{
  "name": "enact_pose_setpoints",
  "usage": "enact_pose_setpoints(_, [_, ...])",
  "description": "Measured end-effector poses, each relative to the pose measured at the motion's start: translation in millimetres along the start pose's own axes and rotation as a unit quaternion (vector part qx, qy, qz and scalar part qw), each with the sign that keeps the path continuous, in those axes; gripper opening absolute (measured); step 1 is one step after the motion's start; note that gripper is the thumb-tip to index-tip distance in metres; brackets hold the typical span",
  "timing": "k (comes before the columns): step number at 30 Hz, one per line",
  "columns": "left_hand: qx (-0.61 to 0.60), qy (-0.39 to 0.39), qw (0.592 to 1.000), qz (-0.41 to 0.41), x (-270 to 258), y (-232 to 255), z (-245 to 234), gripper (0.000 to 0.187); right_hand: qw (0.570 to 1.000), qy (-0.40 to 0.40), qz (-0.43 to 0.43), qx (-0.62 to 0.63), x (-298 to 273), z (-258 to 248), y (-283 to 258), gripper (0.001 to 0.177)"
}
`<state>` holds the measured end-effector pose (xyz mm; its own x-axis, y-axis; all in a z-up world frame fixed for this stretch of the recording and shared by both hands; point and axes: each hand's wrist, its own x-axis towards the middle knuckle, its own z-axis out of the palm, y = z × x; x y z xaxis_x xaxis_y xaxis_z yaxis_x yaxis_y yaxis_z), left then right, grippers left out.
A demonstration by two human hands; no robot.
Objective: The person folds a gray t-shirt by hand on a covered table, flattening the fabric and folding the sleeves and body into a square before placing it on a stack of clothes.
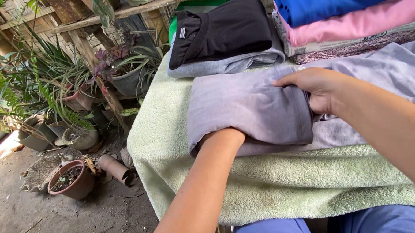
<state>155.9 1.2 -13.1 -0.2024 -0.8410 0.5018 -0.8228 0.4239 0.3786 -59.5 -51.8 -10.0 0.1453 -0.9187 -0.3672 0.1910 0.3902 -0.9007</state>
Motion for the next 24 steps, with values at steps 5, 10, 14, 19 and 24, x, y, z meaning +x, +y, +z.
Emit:
enact_pose_setpoints(5, [-0.025,-0.023,0.999,-0.028,18,-17,-2,0.051,0.994,0.047,-0.091,-0.041,-26,25,-1,0.051])
enact_pose_setpoints(10, [-0.079,-0.048,0.994,-0.049,34,-27,-13,0.051,0.969,0.115,-0.219,-0.001,-42,56,-5,0.075])
enact_pose_setpoints(14, [-0.096,-0.051,0.992,-0.06,36,-34,-24,0.051,0.958,0.096,-0.269,-0.035,-36,72,3,0.056])
enact_pose_setpoints(19, [-0.058,-0.069,0.996,-0.015,20,-27,-13,0.051,0.969,0.098,-0.221,-0.047,-36,60,5,0.039])
enact_pose_setpoints(24, [-0.029,-0.08,0.996,0.025,4,-20,4,0.051,0.952,0.121,-0.254,-0.118,-61,30,-2,0.051])
